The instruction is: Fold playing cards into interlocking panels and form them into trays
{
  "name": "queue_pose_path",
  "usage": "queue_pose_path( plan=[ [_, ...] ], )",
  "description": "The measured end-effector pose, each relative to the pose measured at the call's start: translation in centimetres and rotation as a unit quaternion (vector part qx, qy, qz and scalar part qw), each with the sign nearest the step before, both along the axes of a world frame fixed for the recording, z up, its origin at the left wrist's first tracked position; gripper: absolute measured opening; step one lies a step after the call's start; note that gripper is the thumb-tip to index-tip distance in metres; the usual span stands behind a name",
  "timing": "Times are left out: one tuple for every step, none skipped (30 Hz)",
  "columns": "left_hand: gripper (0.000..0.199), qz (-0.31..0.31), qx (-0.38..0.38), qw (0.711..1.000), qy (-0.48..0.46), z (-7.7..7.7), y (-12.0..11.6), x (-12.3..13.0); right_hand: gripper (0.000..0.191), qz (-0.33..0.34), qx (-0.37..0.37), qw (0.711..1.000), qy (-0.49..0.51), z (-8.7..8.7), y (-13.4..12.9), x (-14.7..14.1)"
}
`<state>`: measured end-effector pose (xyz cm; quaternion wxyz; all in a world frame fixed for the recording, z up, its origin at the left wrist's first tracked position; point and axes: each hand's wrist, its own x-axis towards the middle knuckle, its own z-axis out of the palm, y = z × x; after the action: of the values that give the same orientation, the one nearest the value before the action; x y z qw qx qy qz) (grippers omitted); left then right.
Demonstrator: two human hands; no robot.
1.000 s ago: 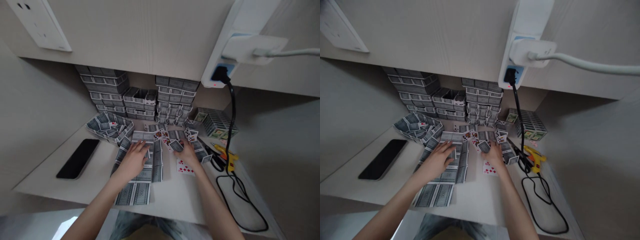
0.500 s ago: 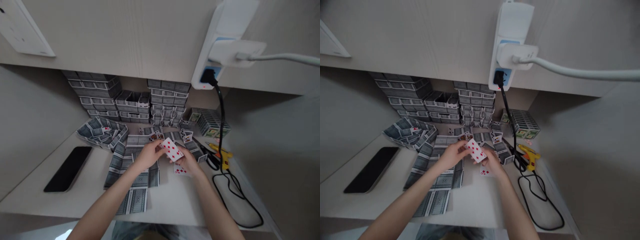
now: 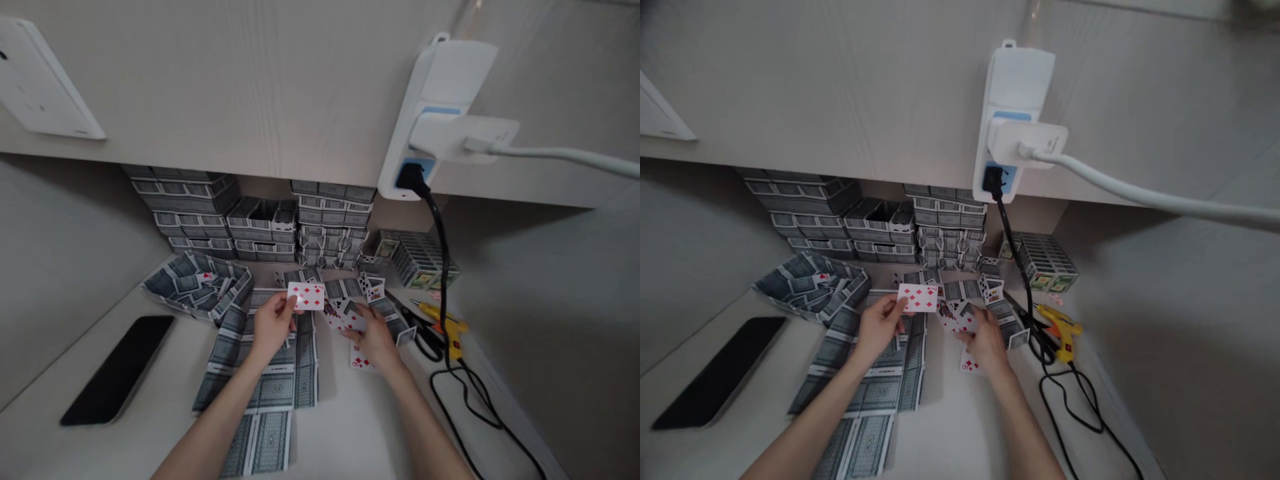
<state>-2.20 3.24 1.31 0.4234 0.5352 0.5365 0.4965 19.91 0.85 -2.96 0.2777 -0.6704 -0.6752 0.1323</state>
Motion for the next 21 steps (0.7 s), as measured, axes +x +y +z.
queue_pose_path(
  plan=[
    [0.033, 0.000, 0.001, 1.000, 0.004, 0.0, -0.2, 0.1, 0.055, -0.002, -0.004, 1.000, 0.009, -0.1, 0.1, 0.0],
    [0.033, 0.000, 0.003, 1.000, 0.006, 0.1, -0.3, 0.2, 0.053, -0.003, -0.006, 1.000, 0.018, -0.2, 0.1, 0.0],
    [0.032, -0.003, 0.005, 1.000, 0.007, 0.1, -0.5, 0.3, 0.051, -0.003, -0.005, 1.000, 0.025, -0.2, 0.2, 0.0],
    [0.031, -0.007, 0.006, 1.000, 0.007, 0.1, -0.7, 0.4, 0.050, -0.005, -0.003, 1.000, 0.031, -0.2, 0.2, 0.0],
    [0.031, -0.013, 0.006, 1.000, 0.006, 0.1, -0.8, 0.5, 0.050, -0.007, 0.000, 0.999, 0.036, -0.2, 0.2, 0.0],
    [0.030, -0.018, 0.005, 1.000, 0.006, 0.0, -0.9, 0.5, 0.051, -0.009, 0.003, 0.999, 0.040, -0.2, 0.3, 0.1],
    [0.030, -0.025, 0.004, 1.000, 0.007, -0.1, -1.1, 0.6, 0.052, -0.012, 0.006, 0.999, 0.043, -0.1, 0.3, 0.1],
    [0.029, -0.032, 0.005, 0.999, 0.010, -0.1, -1.1, 0.6, 0.052, -0.015, 0.007, 0.999, 0.046, -0.1, 0.2, 0.1],
    [0.029, -0.037, 0.006, 0.999, 0.014, -0.2, -1.2, 0.7, 0.052, -0.017, 0.008, 0.999, 0.048, -0.1, 0.2, 0.1],
    [0.029, -0.042, 0.008, 0.999, 0.017, -0.3, -1.3, 0.7, 0.052, -0.020, 0.009, 0.999, 0.049, -0.1, 0.2, 0.1],
    [0.028, -0.046, 0.010, 0.999, 0.019, -0.4, -1.3, 0.8, 0.050, -0.023, 0.009, 0.998, 0.050, -0.2, 0.2, 0.1],
    [0.028, -0.051, 0.010, 0.998, 0.020, -0.4, -1.3, 0.8, 0.049, -0.026, 0.010, 0.998, 0.051, -0.2, 0.1, 0.1],
    [0.029, -0.054, 0.009, 0.998, 0.018, -0.5, -1.4, 0.8, 0.047, -0.029, 0.012, 0.998, 0.053, -0.3, 0.1, 0.0],
    [0.029, -0.058, 0.007, 0.998, 0.015, -0.5, -1.4, 0.8, 0.046, -0.030, 0.014, 0.998, 0.057, -0.3, 0.1, 0.0],
    [0.029, -0.060, 0.004, 0.998, 0.012, -0.6, -1.4, 0.9, 0.045, -0.031, 0.018, 0.998, 0.060, -0.2, 0.1, 0.0],
    [0.029, -0.063, 0.000, 0.998, 0.007, -0.6, -1.4, 0.9, 0.045, -0.031, 0.023, 0.997, 0.066, -0.2, 0.1, 0.0],
    [0.029, -0.064, -0.004, 0.998, 0.001, -0.7, -1.4, 1.0, 0.045, -0.029, 0.030, 0.996, 0.073, -0.1, 0.1, 0.0],
    [0.029, -0.065, -0.010, 0.998, -0.007, -0.7, -1.4, 1.1, 0.044, -0.028, 0.038, 0.996, 0.082, 0.0, 0.1, 0.0],
    [0.030, -0.067, -0.017, 0.998, -0.015, -0.7, -1.4, 1.1, 0.043, -0.029, 0.045, 0.994, 0.092, 0.2, 0.1, 0.0],
    [0.030, -0.069, -0.024, 0.997, -0.023, -0.8, -1.4, 1.2, 0.042, -0.034, 0.052, 0.993, 0.104, 0.3, 0.1, 0.0],
    [0.031, -0.071, -0.031, 0.996, -0.032, -0.8, -1.4, 1.2, 0.040, -0.042, 0.060, 0.990, 0.118, 0.4, 0.2, 0.0]
  ],
)
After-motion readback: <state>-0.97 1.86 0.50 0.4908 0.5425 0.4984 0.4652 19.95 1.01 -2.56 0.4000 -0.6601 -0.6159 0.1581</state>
